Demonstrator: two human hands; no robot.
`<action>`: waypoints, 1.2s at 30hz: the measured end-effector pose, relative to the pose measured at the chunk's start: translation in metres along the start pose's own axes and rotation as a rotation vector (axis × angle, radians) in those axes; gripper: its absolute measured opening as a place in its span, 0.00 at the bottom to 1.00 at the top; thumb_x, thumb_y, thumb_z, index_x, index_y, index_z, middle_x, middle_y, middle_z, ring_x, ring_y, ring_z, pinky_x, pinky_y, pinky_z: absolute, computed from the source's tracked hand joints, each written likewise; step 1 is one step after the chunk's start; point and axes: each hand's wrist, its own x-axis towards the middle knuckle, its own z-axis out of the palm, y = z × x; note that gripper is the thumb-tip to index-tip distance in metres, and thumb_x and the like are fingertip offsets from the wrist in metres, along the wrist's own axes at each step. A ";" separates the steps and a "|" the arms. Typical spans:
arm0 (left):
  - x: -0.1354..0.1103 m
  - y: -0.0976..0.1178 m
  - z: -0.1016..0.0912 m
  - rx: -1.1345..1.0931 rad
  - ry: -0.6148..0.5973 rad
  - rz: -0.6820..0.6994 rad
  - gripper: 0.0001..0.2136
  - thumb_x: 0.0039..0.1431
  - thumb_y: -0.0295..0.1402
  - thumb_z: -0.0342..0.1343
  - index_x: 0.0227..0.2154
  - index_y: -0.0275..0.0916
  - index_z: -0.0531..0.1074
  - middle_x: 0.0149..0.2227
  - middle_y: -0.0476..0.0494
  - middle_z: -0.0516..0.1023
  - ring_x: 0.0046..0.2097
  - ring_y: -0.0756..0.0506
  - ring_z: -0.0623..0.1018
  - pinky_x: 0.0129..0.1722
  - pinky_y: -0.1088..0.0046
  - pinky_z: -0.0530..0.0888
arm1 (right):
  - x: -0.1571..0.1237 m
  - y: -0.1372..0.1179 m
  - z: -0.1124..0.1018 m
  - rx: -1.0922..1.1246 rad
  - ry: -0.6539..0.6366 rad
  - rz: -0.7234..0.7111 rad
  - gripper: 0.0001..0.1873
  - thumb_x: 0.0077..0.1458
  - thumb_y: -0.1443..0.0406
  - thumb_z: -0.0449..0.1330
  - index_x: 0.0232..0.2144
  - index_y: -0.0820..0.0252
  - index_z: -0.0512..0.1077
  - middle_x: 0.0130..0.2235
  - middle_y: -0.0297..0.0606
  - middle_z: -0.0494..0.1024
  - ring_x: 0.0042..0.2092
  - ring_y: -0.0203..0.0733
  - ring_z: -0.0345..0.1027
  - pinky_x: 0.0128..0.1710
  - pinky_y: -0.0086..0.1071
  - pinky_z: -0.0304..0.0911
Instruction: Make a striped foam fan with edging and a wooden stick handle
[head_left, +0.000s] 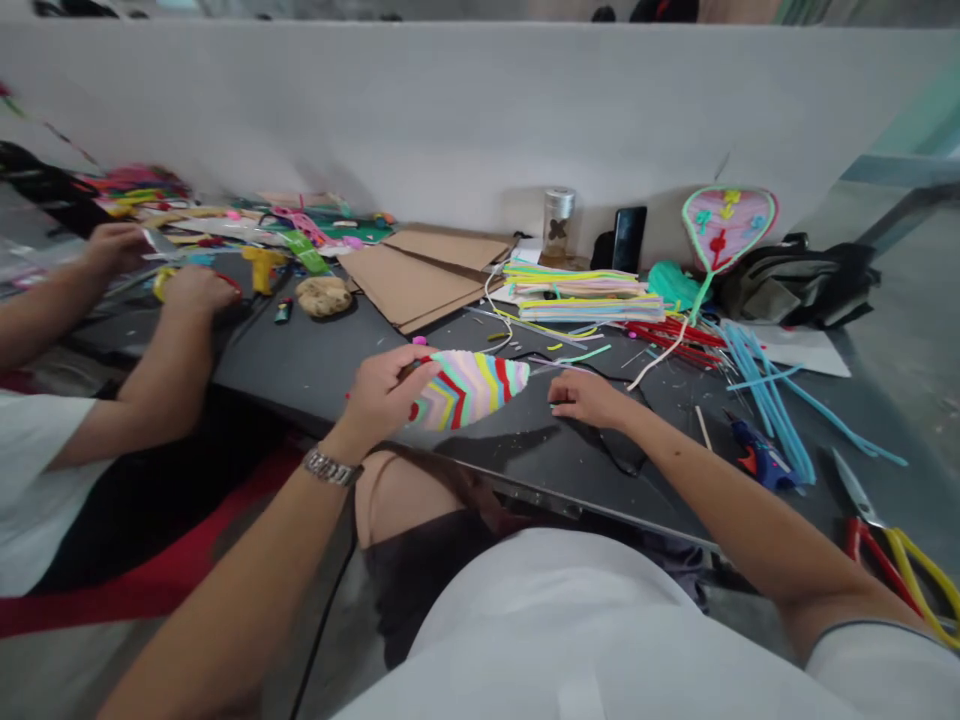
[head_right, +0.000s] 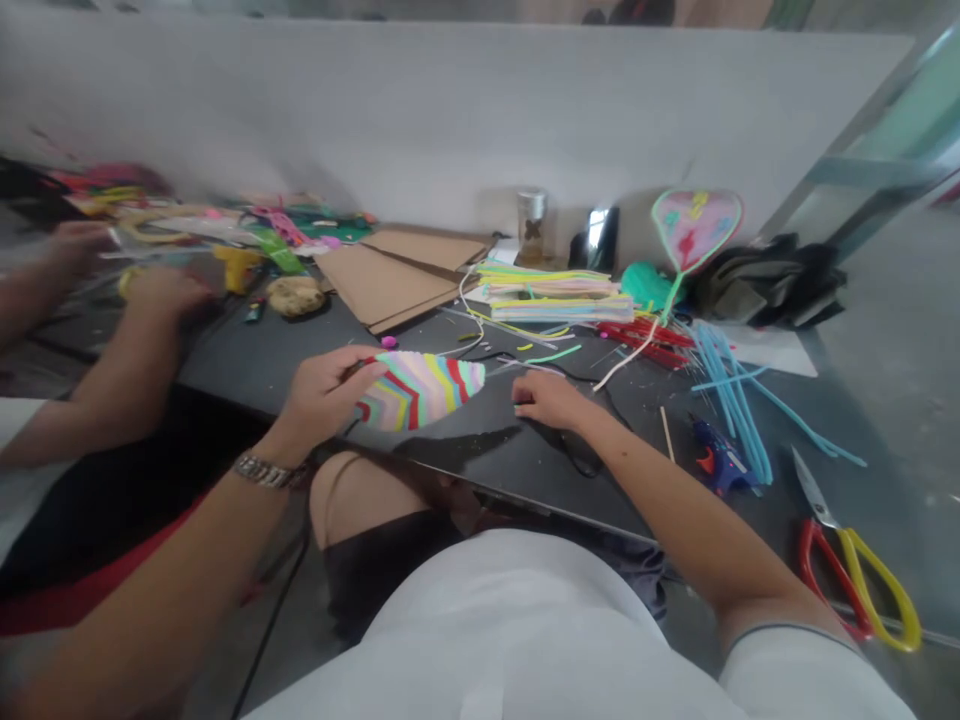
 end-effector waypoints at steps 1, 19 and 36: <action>0.006 0.002 -0.001 -0.029 -0.027 -0.006 0.19 0.61 0.46 0.57 0.39 0.36 0.83 0.38 0.40 0.86 0.38 0.42 0.82 0.39 0.73 0.76 | -0.002 0.001 0.001 0.018 0.041 0.007 0.13 0.53 0.73 0.64 0.41 0.57 0.80 0.39 0.39 0.83 0.40 0.43 0.75 0.44 0.33 0.65; 0.057 0.071 0.035 -0.198 -0.568 0.101 0.15 0.61 0.43 0.60 0.41 0.39 0.85 0.42 0.43 0.87 0.41 0.45 0.80 0.43 0.71 0.74 | -0.120 -0.045 -0.002 0.856 -0.073 0.127 0.12 0.54 0.55 0.65 0.30 0.59 0.76 0.28 0.33 0.78 0.31 0.38 0.67 0.33 0.31 0.61; 0.060 0.090 0.041 -0.191 -0.613 0.126 0.08 0.58 0.37 0.65 0.36 0.40 0.85 0.34 0.48 0.85 0.38 0.44 0.81 0.41 0.70 0.73 | -0.133 -0.053 0.003 1.097 0.050 0.254 0.16 0.46 0.53 0.75 0.29 0.58 0.78 0.29 0.34 0.81 0.31 0.38 0.70 0.35 0.32 0.66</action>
